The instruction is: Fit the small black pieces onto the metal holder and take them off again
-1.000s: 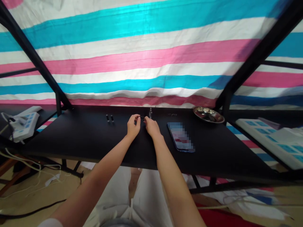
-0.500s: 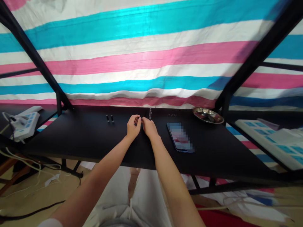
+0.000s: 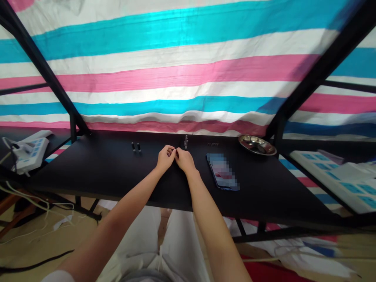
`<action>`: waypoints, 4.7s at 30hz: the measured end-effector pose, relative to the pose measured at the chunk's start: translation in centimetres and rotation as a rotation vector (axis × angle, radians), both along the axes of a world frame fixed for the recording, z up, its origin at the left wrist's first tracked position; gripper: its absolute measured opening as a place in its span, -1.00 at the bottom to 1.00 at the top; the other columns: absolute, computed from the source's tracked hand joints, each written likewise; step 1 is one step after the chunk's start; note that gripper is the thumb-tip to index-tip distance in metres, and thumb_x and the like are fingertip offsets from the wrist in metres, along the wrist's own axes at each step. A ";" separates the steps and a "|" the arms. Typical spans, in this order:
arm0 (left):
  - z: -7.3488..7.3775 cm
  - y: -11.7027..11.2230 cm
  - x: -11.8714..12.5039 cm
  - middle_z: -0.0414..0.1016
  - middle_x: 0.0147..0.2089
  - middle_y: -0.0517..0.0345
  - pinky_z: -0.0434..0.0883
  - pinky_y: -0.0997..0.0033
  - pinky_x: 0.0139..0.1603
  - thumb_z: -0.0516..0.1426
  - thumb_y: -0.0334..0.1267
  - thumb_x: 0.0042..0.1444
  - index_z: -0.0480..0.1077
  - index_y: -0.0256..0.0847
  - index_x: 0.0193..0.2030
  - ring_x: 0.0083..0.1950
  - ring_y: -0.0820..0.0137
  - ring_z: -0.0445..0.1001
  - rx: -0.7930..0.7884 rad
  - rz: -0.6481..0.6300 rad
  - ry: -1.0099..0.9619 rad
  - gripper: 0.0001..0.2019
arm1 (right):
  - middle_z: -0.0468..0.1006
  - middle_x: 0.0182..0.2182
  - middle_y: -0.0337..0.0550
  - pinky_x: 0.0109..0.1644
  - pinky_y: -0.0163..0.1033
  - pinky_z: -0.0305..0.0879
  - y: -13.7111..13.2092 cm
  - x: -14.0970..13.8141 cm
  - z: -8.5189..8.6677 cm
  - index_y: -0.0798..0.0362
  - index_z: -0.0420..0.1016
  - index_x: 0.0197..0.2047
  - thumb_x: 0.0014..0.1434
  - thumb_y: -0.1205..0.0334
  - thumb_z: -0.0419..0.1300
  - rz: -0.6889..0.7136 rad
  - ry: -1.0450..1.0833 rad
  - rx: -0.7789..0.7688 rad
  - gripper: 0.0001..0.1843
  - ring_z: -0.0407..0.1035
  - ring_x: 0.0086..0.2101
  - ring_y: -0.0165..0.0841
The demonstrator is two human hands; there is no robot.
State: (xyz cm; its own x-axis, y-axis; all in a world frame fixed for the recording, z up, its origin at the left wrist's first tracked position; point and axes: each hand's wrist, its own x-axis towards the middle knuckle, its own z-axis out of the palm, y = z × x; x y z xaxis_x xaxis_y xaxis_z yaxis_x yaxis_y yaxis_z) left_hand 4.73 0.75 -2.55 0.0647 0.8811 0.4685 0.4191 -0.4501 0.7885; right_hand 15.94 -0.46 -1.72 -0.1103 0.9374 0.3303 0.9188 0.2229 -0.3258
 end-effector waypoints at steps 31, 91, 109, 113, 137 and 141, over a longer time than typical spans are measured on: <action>2.7 0.9 -13.6 0.24 -0.64 0.28 0.05 0.58 -0.61 -0.02 -0.20 0.03 0.28 -0.29 -0.51 -0.65 0.60 0.19 -0.127 0.546 -1.000 -0.78 | 0.48 -0.41 -0.16 -0.32 -0.29 0.13 6.8 -13.2 -1.2 0.04 0.37 -0.42 0.07 0.21 0.17 0.140 0.193 -0.164 -0.90 0.34 -0.36 -0.34; 0.4 1.5 -0.7 0.49 -0.30 0.12 0.26 0.37 -0.21 0.05 -0.34 0.10 0.38 -0.22 -0.23 -0.35 0.42 0.40 0.205 0.046 0.330 -0.88 | 0.41 -0.17 0.08 -0.13 -0.09 0.09 4.2 1.5 -2.3 0.09 0.47 -0.19 0.09 0.19 0.09 -0.546 0.263 -0.033 -0.75 0.27 -0.13 -0.12; 0.6 0.5 -0.8 0.45 -0.33 0.12 0.31 0.46 -0.31 0.05 -0.28 0.08 0.37 -0.22 -0.26 -0.45 0.51 0.33 0.145 0.078 -0.087 -0.88 | 0.50 -0.44 -0.23 -0.26 -0.25 -0.05 2.5 0.6 -0.8 0.01 0.42 -0.36 0.08 0.20 0.08 -0.220 0.183 0.036 -0.88 0.33 -0.36 -0.35; 0.8 0.5 -0.9 0.45 -0.33 0.12 0.32 0.46 -0.31 0.06 -0.29 0.08 0.37 -0.22 -0.26 -0.44 0.51 0.33 0.139 0.099 -0.124 -0.88 | 0.50 -0.45 -0.23 -0.26 -0.26 -0.05 2.3 0.5 -0.7 0.01 0.41 -0.37 0.09 0.21 0.08 -0.244 0.198 0.047 -0.89 0.34 -0.37 -0.34; 0.4 0.9 -0.8 0.42 -0.21 0.10 0.36 0.46 -0.28 0.12 -0.37 0.01 0.41 -0.22 -0.23 -0.44 0.55 0.33 0.132 0.021 -0.140 -0.85 | 0.47 -0.51 -0.23 -0.26 -0.28 0.08 2.4 0.4 -1.0 0.05 0.41 -0.33 0.07 0.22 0.10 -0.082 0.198 0.161 -0.88 0.34 -0.44 -0.37; 0.4 1.1 -1.0 0.41 -0.23 0.11 0.36 0.47 -0.31 0.17 -0.38 -0.05 0.40 -0.25 -0.30 -0.44 0.56 0.34 0.048 0.031 -0.201 -0.88 | 0.46 -0.53 -0.22 -0.27 -0.27 0.10 2.4 0.2 -1.0 0.05 0.41 -0.34 0.07 0.22 0.09 -0.061 0.192 0.162 -0.88 0.34 -0.46 -0.37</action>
